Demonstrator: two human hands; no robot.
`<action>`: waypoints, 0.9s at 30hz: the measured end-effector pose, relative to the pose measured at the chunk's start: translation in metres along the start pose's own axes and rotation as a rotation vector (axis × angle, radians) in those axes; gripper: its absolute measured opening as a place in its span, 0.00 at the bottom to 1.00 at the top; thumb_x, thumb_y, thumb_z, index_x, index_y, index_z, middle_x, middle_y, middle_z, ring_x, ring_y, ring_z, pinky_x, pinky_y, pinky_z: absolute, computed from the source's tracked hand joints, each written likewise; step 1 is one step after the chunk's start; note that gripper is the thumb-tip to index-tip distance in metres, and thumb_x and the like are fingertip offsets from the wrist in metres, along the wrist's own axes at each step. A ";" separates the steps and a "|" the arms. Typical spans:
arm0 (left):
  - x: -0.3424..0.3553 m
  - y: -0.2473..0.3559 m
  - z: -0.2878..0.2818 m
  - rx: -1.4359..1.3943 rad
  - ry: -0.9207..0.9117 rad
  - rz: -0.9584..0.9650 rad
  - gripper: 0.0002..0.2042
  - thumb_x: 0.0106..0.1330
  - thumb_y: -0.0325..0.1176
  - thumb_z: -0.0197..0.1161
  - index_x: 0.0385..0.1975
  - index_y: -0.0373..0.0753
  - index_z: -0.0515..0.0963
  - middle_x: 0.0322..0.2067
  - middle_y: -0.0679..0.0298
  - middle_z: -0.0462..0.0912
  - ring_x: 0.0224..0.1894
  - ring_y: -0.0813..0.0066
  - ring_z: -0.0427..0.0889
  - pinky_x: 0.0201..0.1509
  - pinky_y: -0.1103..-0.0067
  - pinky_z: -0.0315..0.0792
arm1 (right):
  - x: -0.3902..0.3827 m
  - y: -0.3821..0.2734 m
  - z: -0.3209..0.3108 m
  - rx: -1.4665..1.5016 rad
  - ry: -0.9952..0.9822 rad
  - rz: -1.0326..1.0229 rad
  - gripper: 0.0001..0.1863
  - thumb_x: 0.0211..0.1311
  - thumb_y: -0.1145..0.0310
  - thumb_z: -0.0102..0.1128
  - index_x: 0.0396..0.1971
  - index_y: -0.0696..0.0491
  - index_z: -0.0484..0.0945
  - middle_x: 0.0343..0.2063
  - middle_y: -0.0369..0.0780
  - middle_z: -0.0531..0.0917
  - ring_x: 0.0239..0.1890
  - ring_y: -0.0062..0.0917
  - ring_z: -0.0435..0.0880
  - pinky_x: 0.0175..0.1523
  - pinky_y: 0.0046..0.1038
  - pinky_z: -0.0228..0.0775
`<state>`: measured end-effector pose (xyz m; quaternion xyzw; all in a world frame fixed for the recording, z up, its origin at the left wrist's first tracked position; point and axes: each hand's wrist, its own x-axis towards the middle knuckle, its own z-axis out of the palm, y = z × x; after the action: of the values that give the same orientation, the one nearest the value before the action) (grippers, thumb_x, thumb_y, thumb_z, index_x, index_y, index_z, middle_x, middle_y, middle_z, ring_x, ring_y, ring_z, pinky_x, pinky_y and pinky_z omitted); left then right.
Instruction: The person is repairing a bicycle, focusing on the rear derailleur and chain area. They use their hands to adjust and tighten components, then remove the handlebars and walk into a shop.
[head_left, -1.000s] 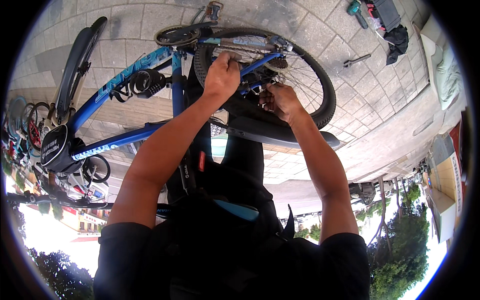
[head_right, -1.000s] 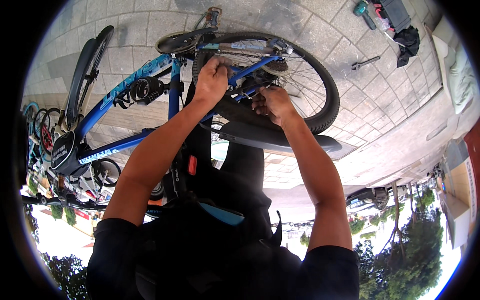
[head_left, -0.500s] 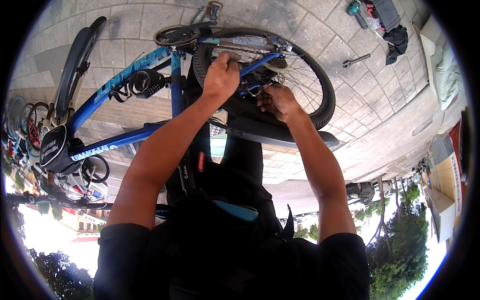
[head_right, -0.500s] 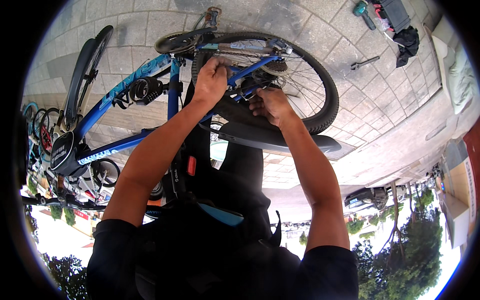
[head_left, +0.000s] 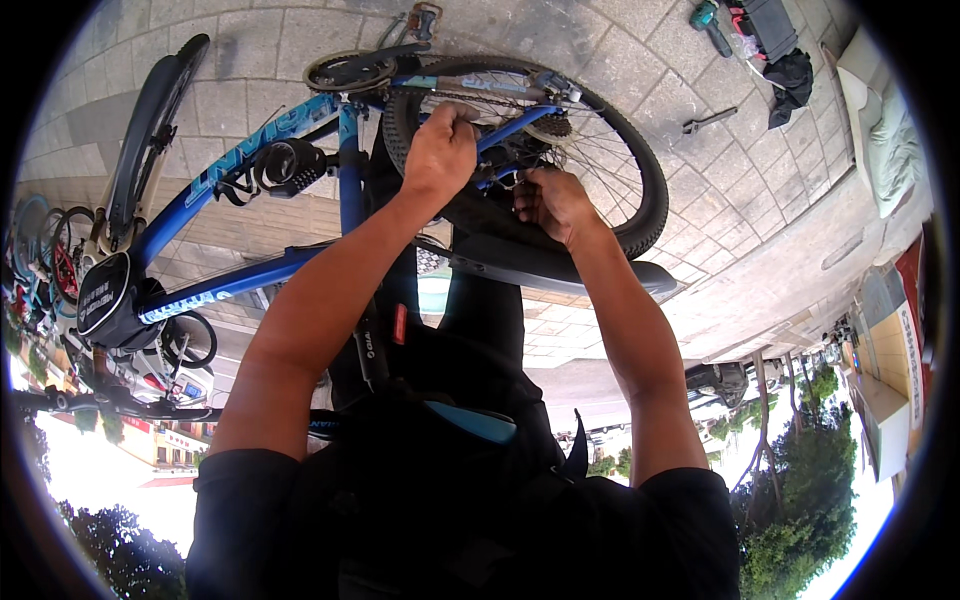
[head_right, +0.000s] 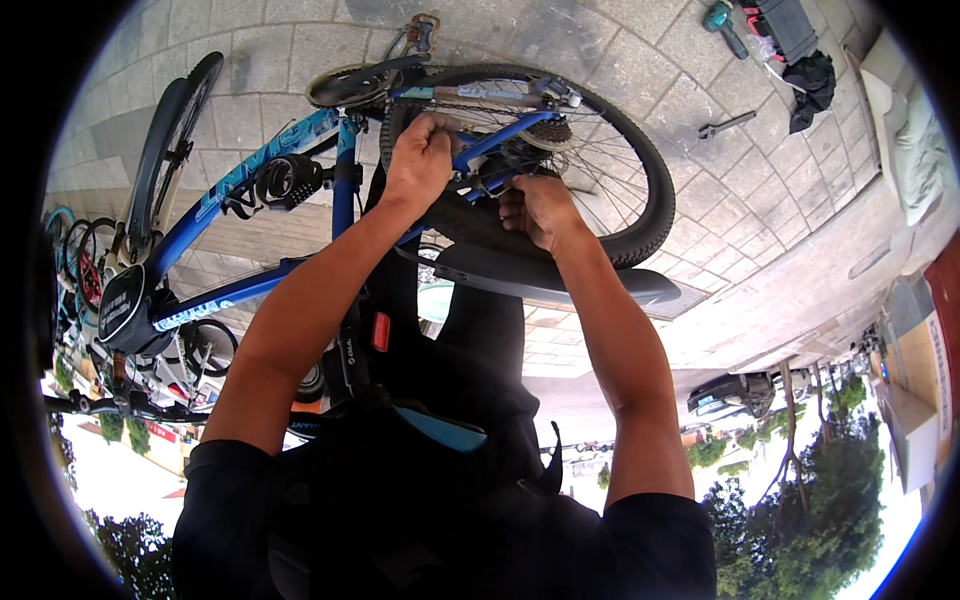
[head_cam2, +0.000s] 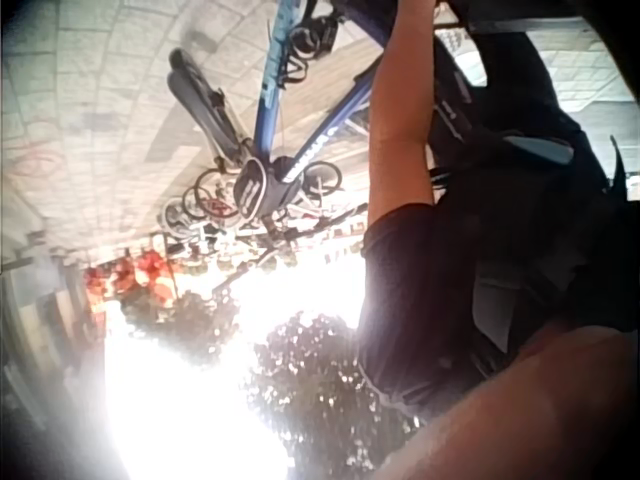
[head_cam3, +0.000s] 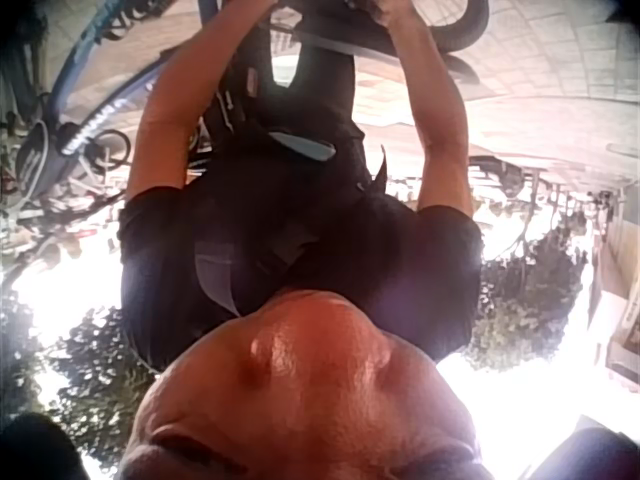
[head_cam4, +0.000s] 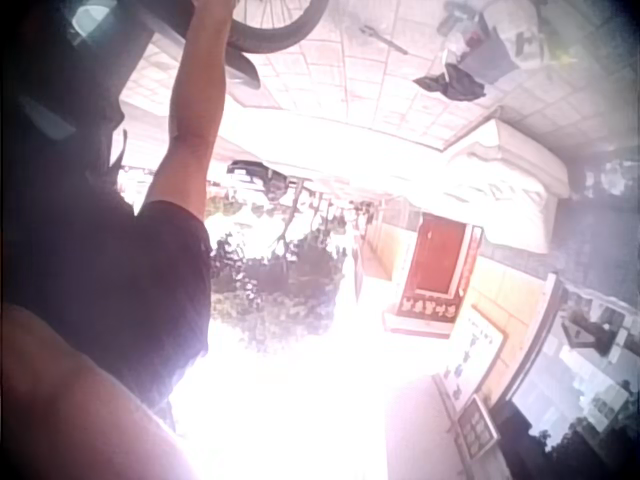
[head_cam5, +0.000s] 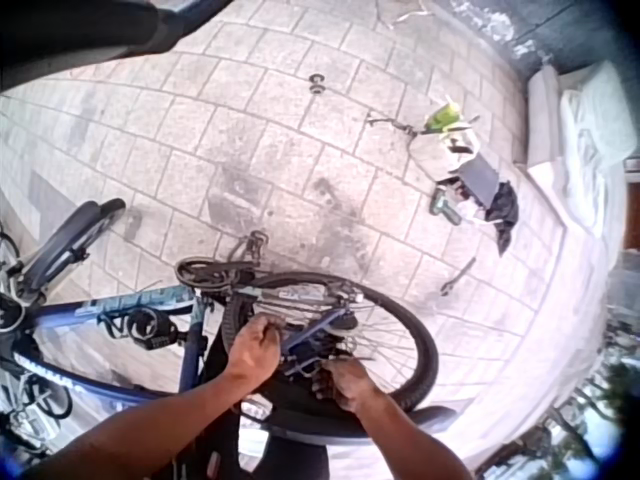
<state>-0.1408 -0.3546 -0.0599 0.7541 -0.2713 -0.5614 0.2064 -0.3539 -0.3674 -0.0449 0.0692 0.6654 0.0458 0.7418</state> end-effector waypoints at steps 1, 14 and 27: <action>0.000 -0.001 0.001 0.003 0.001 0.019 0.12 0.72 0.26 0.49 0.45 0.35 0.81 0.32 0.59 0.86 0.35 0.71 0.84 0.43 0.74 0.78 | 0.002 0.001 -0.002 0.012 0.000 0.002 0.11 0.77 0.65 0.52 0.38 0.56 0.77 0.29 0.41 0.82 0.29 0.31 0.82 0.35 0.34 0.75; -0.001 0.004 -0.002 0.023 -0.013 -0.008 0.13 0.72 0.27 0.49 0.47 0.34 0.81 0.33 0.58 0.87 0.35 0.72 0.84 0.43 0.74 0.78 | 0.008 -0.004 -0.005 0.103 -0.002 0.112 0.09 0.76 0.68 0.51 0.39 0.57 0.77 0.33 0.43 0.83 0.31 0.34 0.84 0.41 0.39 0.84; 0.000 0.003 -0.001 -0.003 -0.014 -0.059 0.14 0.70 0.33 0.52 0.46 0.38 0.83 0.39 0.49 0.89 0.47 0.46 0.88 0.53 0.62 0.79 | 0.001 -0.006 -0.006 0.018 -0.058 0.077 0.11 0.79 0.70 0.48 0.46 0.63 0.75 0.39 0.50 0.83 0.41 0.42 0.87 0.51 0.47 0.85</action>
<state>-0.1404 -0.3566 -0.0581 0.7574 -0.2493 -0.5731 0.1889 -0.3595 -0.3726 -0.0475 0.1030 0.6409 0.0663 0.7578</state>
